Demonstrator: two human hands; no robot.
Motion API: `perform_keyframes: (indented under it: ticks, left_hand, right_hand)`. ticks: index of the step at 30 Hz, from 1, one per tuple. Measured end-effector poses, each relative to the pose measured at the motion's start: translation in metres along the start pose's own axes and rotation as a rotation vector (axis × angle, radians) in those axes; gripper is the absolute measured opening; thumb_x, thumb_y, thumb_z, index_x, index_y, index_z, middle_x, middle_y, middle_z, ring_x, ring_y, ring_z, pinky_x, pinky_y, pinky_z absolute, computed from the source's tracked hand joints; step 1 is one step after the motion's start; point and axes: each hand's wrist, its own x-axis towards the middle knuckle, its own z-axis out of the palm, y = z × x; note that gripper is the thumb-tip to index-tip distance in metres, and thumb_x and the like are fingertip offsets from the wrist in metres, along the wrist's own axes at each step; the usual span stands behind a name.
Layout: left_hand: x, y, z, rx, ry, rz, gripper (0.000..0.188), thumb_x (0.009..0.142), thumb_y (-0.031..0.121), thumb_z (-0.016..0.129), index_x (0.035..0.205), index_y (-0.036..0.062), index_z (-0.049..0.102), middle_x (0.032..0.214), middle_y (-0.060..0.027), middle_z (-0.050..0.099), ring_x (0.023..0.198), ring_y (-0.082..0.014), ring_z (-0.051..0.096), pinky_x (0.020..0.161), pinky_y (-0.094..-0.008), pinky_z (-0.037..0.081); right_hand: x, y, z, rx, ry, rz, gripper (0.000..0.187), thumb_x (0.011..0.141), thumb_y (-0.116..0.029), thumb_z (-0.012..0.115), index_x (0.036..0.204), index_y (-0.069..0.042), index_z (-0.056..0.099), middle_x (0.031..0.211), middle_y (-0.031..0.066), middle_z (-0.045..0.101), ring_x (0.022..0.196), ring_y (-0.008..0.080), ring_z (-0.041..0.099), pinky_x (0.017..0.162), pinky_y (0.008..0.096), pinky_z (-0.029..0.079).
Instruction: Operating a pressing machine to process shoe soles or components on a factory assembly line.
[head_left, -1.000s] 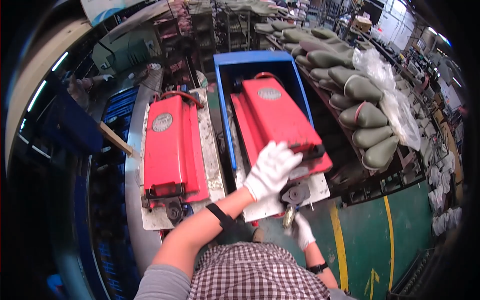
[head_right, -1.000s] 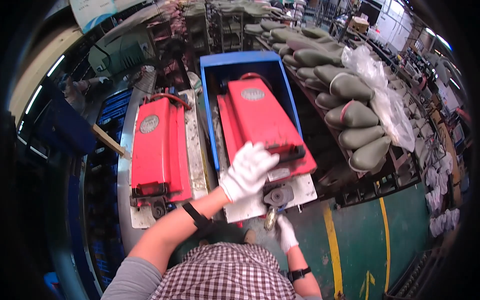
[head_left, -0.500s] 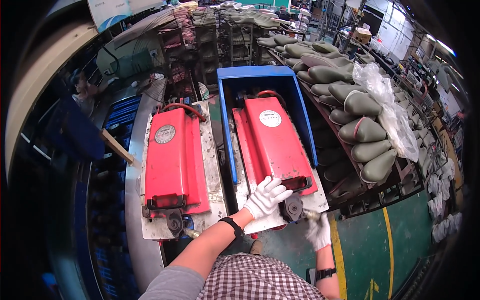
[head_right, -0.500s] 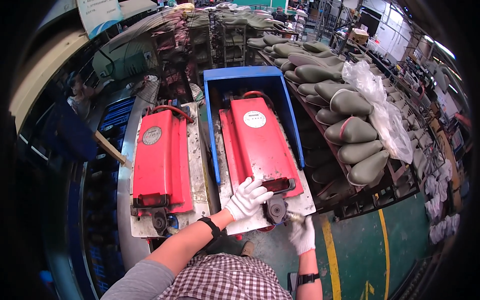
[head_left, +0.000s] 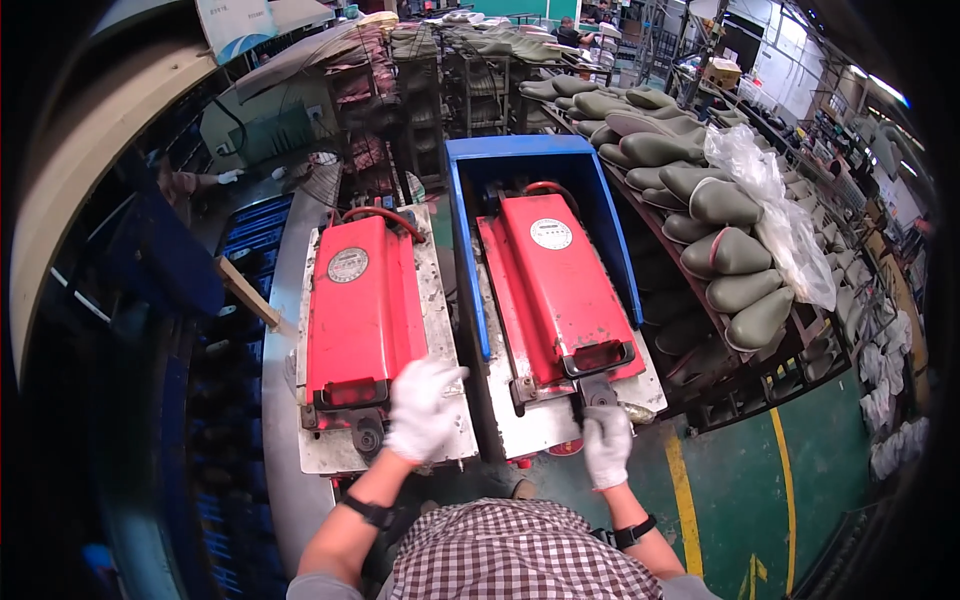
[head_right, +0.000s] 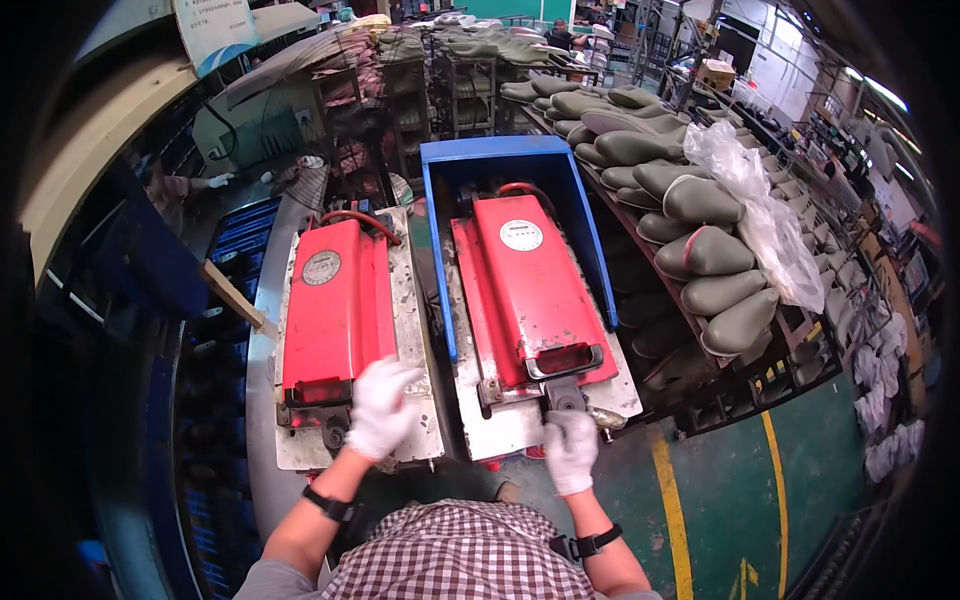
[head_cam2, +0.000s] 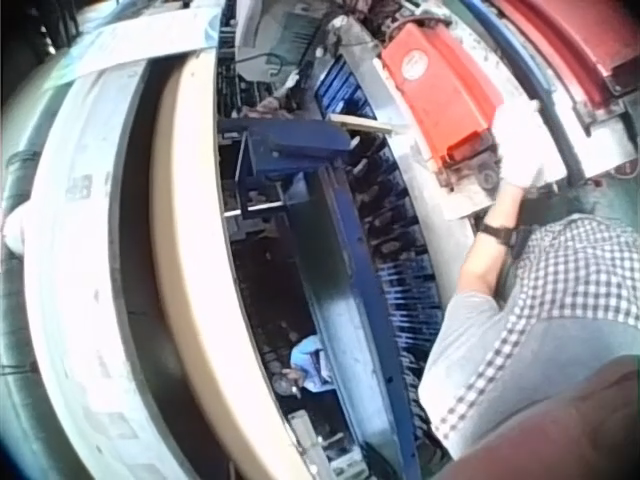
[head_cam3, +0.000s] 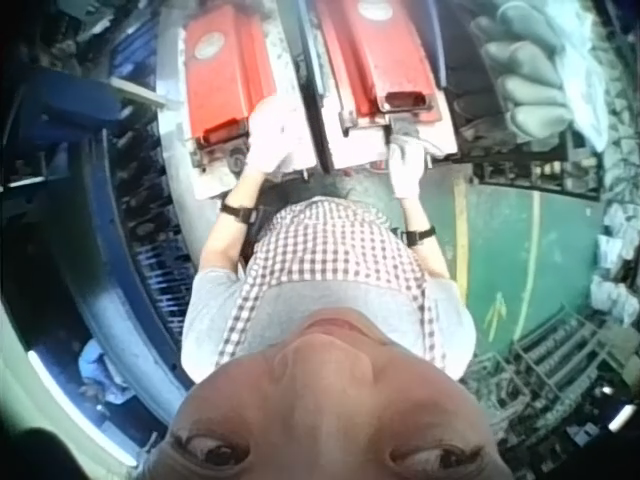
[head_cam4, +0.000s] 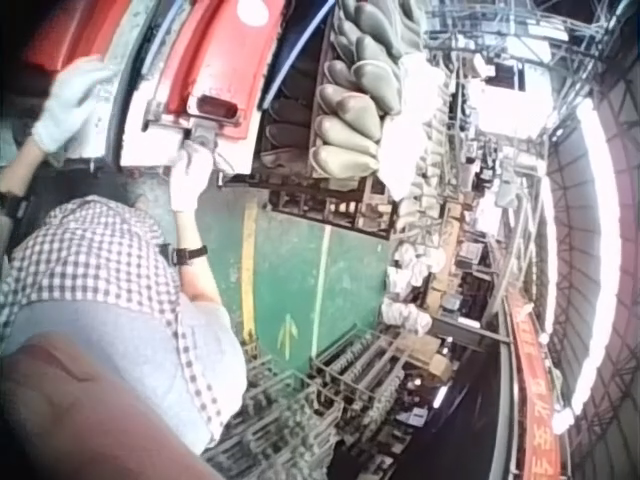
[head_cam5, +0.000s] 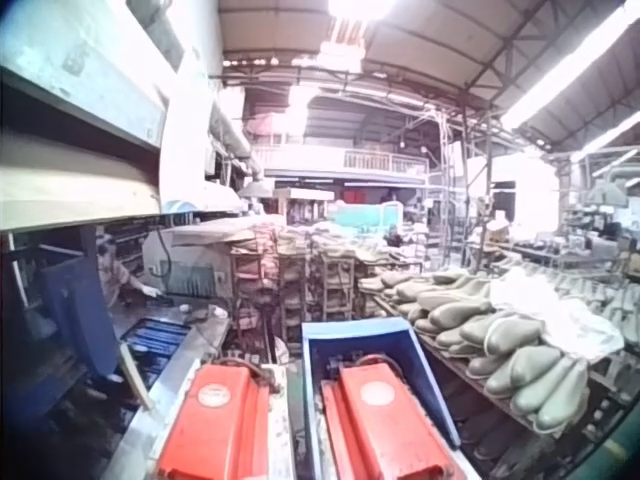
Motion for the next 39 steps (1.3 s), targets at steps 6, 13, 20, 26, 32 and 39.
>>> perform_keyframes:
  ticks: [6,13,20,26,32,39]
  left_hand:
    - [-0.067,-0.057,-0.096,0.306,-0.176,-0.286,0.023,0.084,0.023,0.075,0.101,0.0072,0.075,0.089,-0.0138,0.071,0.085,-0.0339,0.069,0.077,-0.0471,0.053]
    - [-0.031,-0.072,-0.083,0.376,-0.646,-0.65,0.066,0.079,0.07,0.069,0.087,0.0052,0.078,0.078,-0.017,0.073,0.079,-0.0365,0.072,0.073,-0.0465,0.055]
    - [-0.014,-0.078,-0.091,0.24,-0.866,-0.799,0.072,0.074,0.076,0.069,0.092,0.0063,0.08,0.093,-0.0196,0.077,0.091,-0.0344,0.076,0.084,-0.0419,0.057]
    - [-0.018,-0.08,-0.087,0.256,-0.806,-0.788,0.07,0.071,0.074,0.074,0.088,0.0064,0.08,0.087,-0.0188,0.076,0.085,-0.0318,0.076,0.082,-0.0402,0.057]
    - [-0.016,-0.081,-0.088,0.24,-0.842,-0.796,0.072,0.073,0.076,0.071,0.091,0.0063,0.08,0.093,-0.0197,0.077,0.09,-0.0338,0.076,0.084,-0.0414,0.057]
    - [-0.017,-0.081,-0.09,0.28,-0.9,-0.762,0.081,0.077,0.079,0.065,0.099,0.0035,0.079,0.105,-0.0225,0.076,0.1,-0.0359,0.074,0.092,-0.043,0.056]
  right_hand:
    - [0.02,-0.072,0.093,0.306,-0.824,-0.002,0.034,0.097,-0.024,0.064,0.122,-0.001,0.069,0.112,0.0174,0.072,0.107,0.0325,0.07,0.095,0.0406,0.055]
    - [-0.007,-0.162,0.197,0.133,-1.39,-0.156,0.056,0.097,-0.045,0.063,0.127,0.001,0.06,0.11,0.0291,0.071,0.107,0.0396,0.071,0.095,0.047,0.054]
    - [-0.026,-0.172,0.214,0.105,-1.223,-0.078,0.051,0.096,-0.05,0.064,0.112,-0.002,0.062,0.102,0.0264,0.073,0.1,0.0429,0.071,0.089,0.0505,0.055]
    - [-0.024,-0.175,0.207,0.14,-1.195,-0.022,0.051,0.095,-0.05,0.065,0.117,-0.005,0.065,0.107,0.024,0.074,0.102,0.042,0.071,0.091,0.0481,0.055]
    - [-0.023,-0.175,0.207,0.153,-1.203,0.008,0.051,0.094,-0.049,0.066,0.118,-0.004,0.066,0.107,0.0245,0.073,0.103,0.0417,0.071,0.092,0.0478,0.055]
    - [-0.022,-0.178,0.207,0.175,-1.22,0.02,0.048,0.094,-0.048,0.067,0.115,-0.004,0.066,0.107,0.025,0.073,0.103,0.0423,0.07,0.091,0.048,0.055]
